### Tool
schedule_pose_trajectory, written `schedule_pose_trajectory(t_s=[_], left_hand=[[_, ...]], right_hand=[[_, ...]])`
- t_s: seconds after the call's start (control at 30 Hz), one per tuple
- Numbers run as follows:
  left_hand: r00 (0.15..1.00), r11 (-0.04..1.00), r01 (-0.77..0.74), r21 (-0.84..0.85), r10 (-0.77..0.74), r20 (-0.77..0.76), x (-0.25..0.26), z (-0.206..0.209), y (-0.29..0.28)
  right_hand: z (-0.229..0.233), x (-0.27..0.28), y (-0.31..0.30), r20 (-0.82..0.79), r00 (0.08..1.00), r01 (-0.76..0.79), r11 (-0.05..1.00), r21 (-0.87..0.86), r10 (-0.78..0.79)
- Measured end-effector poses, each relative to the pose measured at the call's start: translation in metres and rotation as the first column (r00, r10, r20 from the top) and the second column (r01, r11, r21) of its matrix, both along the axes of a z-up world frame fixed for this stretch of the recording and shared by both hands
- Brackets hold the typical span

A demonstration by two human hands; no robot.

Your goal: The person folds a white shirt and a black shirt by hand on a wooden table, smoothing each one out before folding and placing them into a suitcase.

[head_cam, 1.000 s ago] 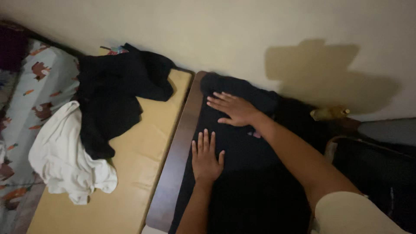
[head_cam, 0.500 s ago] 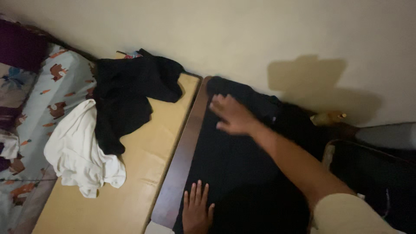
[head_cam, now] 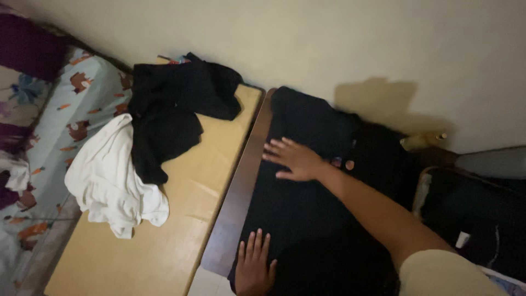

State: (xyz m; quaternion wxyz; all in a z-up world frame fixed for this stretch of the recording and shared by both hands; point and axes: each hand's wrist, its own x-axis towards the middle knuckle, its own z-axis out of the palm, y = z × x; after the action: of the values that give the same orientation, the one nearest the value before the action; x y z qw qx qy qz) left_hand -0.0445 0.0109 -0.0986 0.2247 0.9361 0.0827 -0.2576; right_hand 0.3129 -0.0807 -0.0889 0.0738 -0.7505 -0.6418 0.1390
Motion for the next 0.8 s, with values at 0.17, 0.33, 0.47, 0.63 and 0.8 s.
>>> schedule_pose_trajectory(t_s=[0.17,0.33,0.47,0.63,0.8], left_hand=[[0.930,0.998,-0.068,-0.006,0.065,0.361,-0.012,-0.001,0.000],[0.925,0.999,-0.049,-0.018,0.053,0.376,-0.010,-0.001,0.004],[0.913,0.999,-0.017,-0.036,0.030,0.406,-0.027,-0.001,0.010],[0.946,0.997,-0.002,-0.078,0.027,0.324,-0.054,0.002,0.013],[0.976,0.990,-0.009,-0.140,0.038,0.212,-0.066,0.000,0.011]], right_hand=[[0.004,-0.068,0.009,-0.062,0.997,0.031,0.997,-0.071,-0.036],[-0.013,-0.154,0.009,-0.181,0.925,-0.339,0.941,0.011,0.335],[-0.020,-0.130,0.014,-0.042,0.984,-0.178,0.979,-0.100,0.175],[-0.002,-0.085,0.025,0.033,0.998,-0.056,0.992,-0.116,0.060],[0.021,-0.144,0.031,-0.019,0.994,0.097,0.969,-0.228,-0.104]])
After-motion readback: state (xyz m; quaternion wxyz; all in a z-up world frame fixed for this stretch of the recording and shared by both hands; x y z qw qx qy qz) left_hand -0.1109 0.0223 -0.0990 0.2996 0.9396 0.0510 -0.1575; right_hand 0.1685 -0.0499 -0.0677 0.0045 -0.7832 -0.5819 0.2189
